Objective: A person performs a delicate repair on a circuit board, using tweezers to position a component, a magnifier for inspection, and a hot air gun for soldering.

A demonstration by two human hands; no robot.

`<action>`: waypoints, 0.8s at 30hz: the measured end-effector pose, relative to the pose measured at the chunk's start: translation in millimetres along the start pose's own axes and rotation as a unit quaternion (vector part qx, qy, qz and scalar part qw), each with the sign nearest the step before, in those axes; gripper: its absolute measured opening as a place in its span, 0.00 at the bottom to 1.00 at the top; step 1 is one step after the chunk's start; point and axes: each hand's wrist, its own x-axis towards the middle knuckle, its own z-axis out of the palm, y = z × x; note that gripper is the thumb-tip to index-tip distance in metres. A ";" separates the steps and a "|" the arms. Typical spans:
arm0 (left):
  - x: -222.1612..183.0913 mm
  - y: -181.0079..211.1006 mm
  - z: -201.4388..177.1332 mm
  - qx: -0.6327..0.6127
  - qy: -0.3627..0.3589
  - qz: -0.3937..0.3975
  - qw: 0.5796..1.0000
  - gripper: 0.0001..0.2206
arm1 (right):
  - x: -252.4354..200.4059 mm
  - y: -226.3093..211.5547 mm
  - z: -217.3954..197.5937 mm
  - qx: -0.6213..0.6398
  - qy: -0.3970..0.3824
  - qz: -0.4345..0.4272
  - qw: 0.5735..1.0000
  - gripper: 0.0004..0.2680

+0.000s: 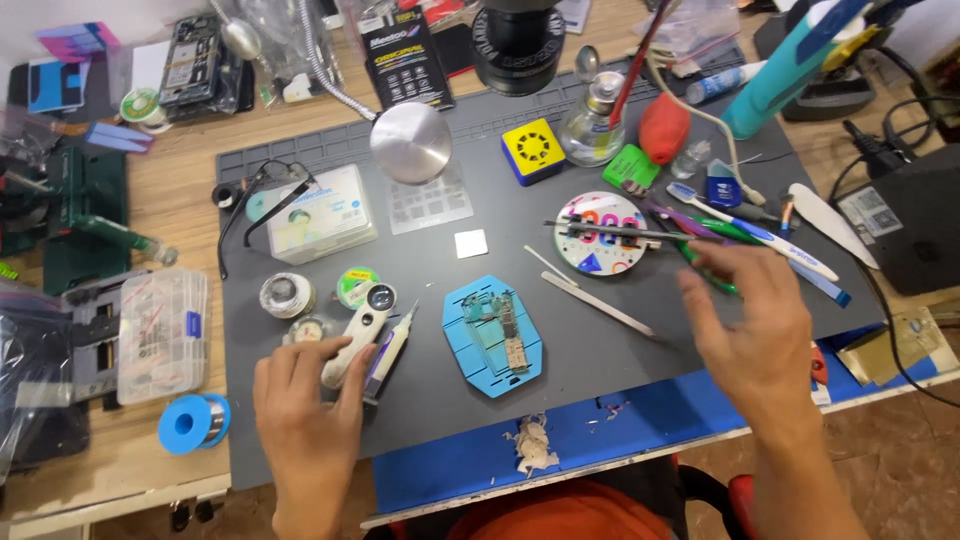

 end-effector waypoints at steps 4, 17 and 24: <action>-8.1 8.5 -0.3 0.001 0.011 0.020 1.000 0.06 | 26.5 44.6 -18.2 0.160 0.168 0.096 0.968 0.10; -21.6 41.0 12.7 -0.047 -0.106 -0.074 0.991 0.11 | 202.7 277.4 -1.4 0.243 0.246 0.128 0.929 0.19; -29.5 45.0 23.1 -0.204 -0.159 -0.036 0.965 0.23 | 255.6 478.3 27.3 -0.174 0.331 0.128 0.919 0.12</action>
